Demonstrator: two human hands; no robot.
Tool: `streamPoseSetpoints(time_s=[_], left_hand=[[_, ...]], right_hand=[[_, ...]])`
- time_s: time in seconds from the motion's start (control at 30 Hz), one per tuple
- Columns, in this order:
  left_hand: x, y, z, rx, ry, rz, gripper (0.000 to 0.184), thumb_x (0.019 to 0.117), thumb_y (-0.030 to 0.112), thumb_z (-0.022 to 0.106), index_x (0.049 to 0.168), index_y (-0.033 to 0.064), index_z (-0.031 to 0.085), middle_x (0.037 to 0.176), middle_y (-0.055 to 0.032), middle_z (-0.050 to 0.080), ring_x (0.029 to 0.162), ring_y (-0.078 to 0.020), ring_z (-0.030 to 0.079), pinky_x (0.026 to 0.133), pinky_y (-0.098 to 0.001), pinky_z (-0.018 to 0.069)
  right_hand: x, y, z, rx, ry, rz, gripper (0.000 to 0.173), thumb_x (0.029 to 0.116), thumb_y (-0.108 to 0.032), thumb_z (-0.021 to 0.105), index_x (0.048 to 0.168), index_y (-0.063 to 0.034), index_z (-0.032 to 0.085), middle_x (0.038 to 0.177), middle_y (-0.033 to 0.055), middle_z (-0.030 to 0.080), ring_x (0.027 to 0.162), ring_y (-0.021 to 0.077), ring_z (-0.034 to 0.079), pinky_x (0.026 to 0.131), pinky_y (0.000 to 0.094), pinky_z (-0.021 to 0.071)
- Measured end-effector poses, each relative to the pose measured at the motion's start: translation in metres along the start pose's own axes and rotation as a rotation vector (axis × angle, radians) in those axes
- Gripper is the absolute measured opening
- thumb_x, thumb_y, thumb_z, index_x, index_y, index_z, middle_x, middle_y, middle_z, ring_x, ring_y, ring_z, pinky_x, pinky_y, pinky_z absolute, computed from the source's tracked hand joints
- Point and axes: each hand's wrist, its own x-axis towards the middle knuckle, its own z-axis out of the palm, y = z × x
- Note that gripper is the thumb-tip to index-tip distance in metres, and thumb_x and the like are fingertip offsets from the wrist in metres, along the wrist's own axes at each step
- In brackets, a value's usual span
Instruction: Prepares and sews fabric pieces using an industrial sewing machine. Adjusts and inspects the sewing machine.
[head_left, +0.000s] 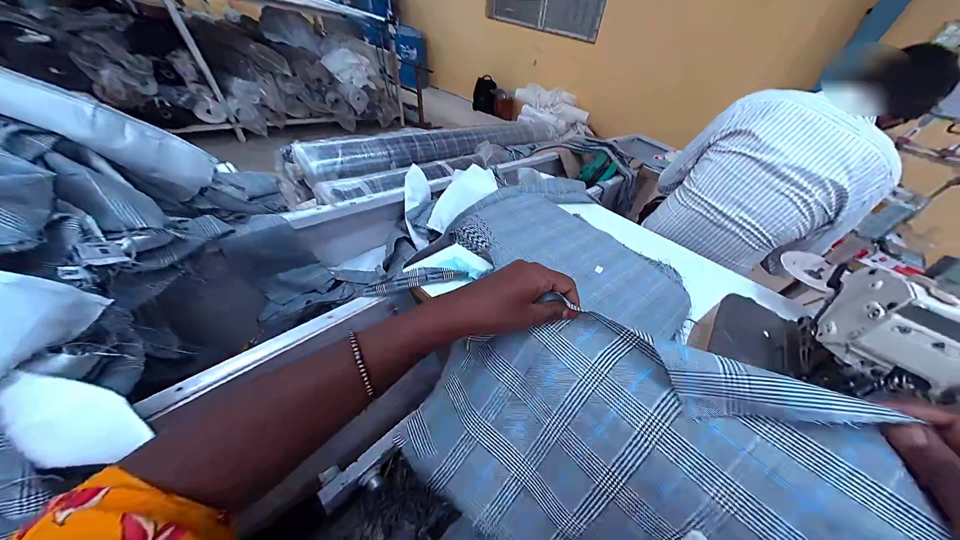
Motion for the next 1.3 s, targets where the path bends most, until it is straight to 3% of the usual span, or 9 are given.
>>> streamPoseSetpoints(time_s=[0.07, 0.13, 0.2, 0.3, 0.47, 0.63, 0.87, 1.07, 1.3], left_hand=[[0.013, -0.023, 0.022, 0.105, -0.013, -0.02, 0.015, 0.1034, 0.013, 0.058, 0.103, 0.0051, 0.071, 0.084, -0.0057, 0.069, 0.073, -0.0133, 0.064, 0.07, -0.0341, 0.0535], [0.026, -0.041, 0.048, 0.137, 0.011, -0.064, 0.019, 0.105, 0.009, 0.054, 0.108, -0.0017, 0.069, 0.092, -0.0158, 0.07, 0.083, -0.0265, 0.068, 0.081, -0.0462, 0.0556], [0.039, -0.053, 0.071, 0.165, 0.047, -0.103, 0.022, 0.1062, 0.009, 0.051, 0.113, -0.0042, 0.067, 0.1, -0.0206, 0.07, 0.093, -0.0342, 0.07, 0.087, -0.0525, 0.0552], [0.052, -0.066, 0.093, 0.266, 0.073, -0.133, 0.025, 0.1077, 0.015, 0.05, 0.117, -0.0001, 0.068, 0.108, -0.0196, 0.069, 0.103, -0.0362, 0.07, 0.087, -0.0567, 0.0557], [0.057, -0.081, 0.115, 0.355, 0.238, -0.084, 0.025, 0.1067, 0.02, 0.052, 0.111, 0.003, 0.07, 0.099, -0.0156, 0.07, 0.089, -0.0327, 0.072, 0.072, -0.0535, 0.0581], [0.054, -0.091, 0.13, 0.464, 0.414, 0.032, 0.021, 0.1033, 0.015, 0.056, 0.105, 0.0013, 0.071, 0.088, -0.0167, 0.068, 0.07, -0.0336, 0.07, 0.055, -0.0492, 0.0561], [0.053, -0.092, 0.132, 0.485, 0.425, 0.035, 0.024, 0.1045, 0.017, 0.053, 0.106, 0.0013, 0.071, 0.088, -0.0162, 0.068, 0.069, -0.0332, 0.07, 0.055, -0.0482, 0.0551], [0.051, -0.088, 0.129, 0.462, 0.37, 0.007, 0.027, 0.1061, 0.018, 0.049, 0.109, 0.0, 0.07, 0.096, -0.0186, 0.069, 0.078, -0.0367, 0.072, 0.061, -0.0526, 0.0562], [0.052, -0.088, 0.13, 0.477, 0.394, -0.004, 0.027, 0.1061, 0.019, 0.05, 0.108, 0.0009, 0.07, 0.094, -0.0181, 0.069, 0.076, -0.0363, 0.071, 0.059, -0.0519, 0.0551]], right_hand=[[-0.002, 0.038, 0.006, -0.184, 0.041, 0.011, 0.026, 0.1021, -0.017, 0.05, 0.111, 0.0001, 0.067, 0.09, 0.0006, 0.069, 0.077, 0.003, 0.065, 0.07, 0.0279, 0.0573], [-0.007, 0.064, 0.02, -0.38, 0.127, -0.044, 0.032, 0.1009, -0.022, 0.05, 0.109, 0.0027, 0.07, 0.088, 0.0158, 0.07, 0.075, 0.0259, 0.067, 0.066, 0.0525, 0.0536], [-0.009, 0.078, 0.035, -0.513, 0.212, -0.094, 0.033, 0.102, -0.022, 0.05, 0.108, 0.003, 0.07, 0.082, 0.0198, 0.07, 0.069, 0.0355, 0.069, 0.06, 0.0601, 0.0522], [-0.008, 0.091, 0.047, -0.608, 0.298, -0.128, 0.031, 0.103, -0.019, 0.049, 0.107, 0.0034, 0.07, 0.079, 0.0207, 0.07, 0.064, 0.0391, 0.068, 0.055, 0.0598, 0.0509], [-0.006, 0.099, 0.049, -0.671, 0.314, -0.134, 0.031, 0.1035, -0.018, 0.048, 0.107, 0.0034, 0.07, 0.079, 0.0217, 0.069, 0.064, 0.0402, 0.068, 0.052, 0.0578, 0.0498], [-0.003, 0.098, 0.049, -0.704, 0.306, -0.153, 0.032, 0.1043, -0.019, 0.048, 0.105, 0.0045, 0.07, 0.078, 0.0229, 0.069, 0.063, 0.0428, 0.068, 0.052, 0.0591, 0.049], [-0.004, 0.096, 0.05, -0.715, 0.294, -0.12, 0.032, 0.1051, -0.019, 0.048, 0.106, 0.0055, 0.069, 0.074, 0.0235, 0.067, 0.062, 0.044, 0.067, 0.052, 0.0604, 0.0483], [-0.007, 0.092, 0.049, -0.707, 0.24, -0.055, 0.029, 0.1078, -0.018, 0.05, 0.113, 0.0059, 0.066, 0.083, 0.0304, 0.067, 0.07, 0.0532, 0.067, 0.058, 0.0692, 0.0472], [-0.005, 0.093, 0.047, -0.704, 0.222, -0.074, 0.03, 0.109, -0.017, 0.048, 0.114, 0.0069, 0.064, 0.085, 0.0306, 0.067, 0.072, 0.0526, 0.067, 0.06, 0.0675, 0.0491]])
